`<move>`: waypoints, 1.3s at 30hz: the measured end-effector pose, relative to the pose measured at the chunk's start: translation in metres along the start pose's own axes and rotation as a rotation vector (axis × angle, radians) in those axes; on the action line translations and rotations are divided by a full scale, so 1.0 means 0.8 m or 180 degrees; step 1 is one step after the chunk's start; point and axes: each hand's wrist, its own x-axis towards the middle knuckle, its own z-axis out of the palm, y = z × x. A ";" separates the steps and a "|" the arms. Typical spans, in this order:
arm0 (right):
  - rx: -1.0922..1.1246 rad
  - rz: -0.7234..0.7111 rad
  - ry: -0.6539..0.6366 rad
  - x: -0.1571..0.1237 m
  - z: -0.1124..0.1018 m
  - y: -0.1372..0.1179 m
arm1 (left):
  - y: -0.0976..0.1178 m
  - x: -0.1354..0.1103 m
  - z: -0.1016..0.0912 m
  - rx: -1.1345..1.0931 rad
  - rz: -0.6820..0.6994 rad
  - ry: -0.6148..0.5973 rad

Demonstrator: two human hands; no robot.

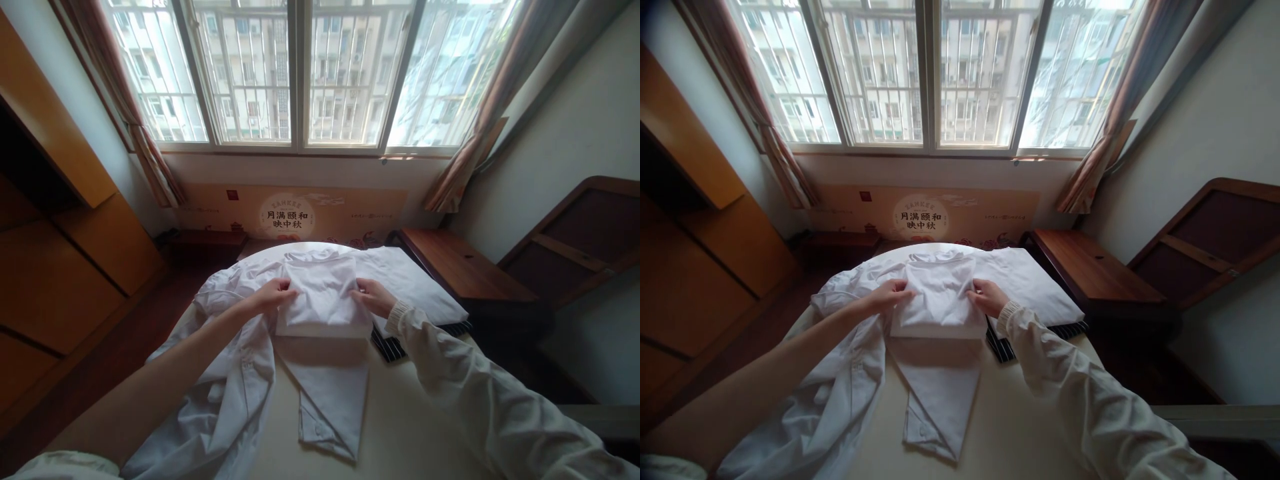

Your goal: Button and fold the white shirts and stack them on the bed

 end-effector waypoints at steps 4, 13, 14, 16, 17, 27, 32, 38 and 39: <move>0.1131 -0.0261 0.0450 0.028 -0.002 -0.001 | -0.002 0.007 -0.009 -0.0608 0.0236 0.0846; 0.0944 0.0726 0.0920 0.126 0.025 0.022 | -0.033 0.066 -0.023 -0.0595 -0.0415 0.1398; 0.0875 0.0804 0.0923 0.128 0.030 0.028 | -0.037 0.071 -0.023 -0.0488 -0.0539 0.1445; 0.0763 0.0881 0.0989 0.129 0.037 0.039 | -0.042 0.076 -0.022 -0.0336 -0.0619 0.1563; 0.0706 0.0902 0.1038 0.129 0.038 0.043 | -0.043 0.077 -0.020 -0.0282 -0.0599 0.1623; -0.0618 0.0939 0.1042 0.105 0.026 0.035 | -0.027 0.075 -0.020 0.0057 -0.0853 0.1464; -0.0670 0.0834 0.0441 0.059 0.020 0.041 | -0.017 0.048 -0.043 0.0352 -0.0925 -0.0229; -0.0630 0.0811 0.0583 0.025 0.014 0.046 | -0.028 0.018 -0.036 0.0599 -0.0416 0.0170; -0.0798 0.0769 0.0661 0.022 0.011 0.046 | -0.029 0.015 -0.034 0.0746 -0.0377 0.0313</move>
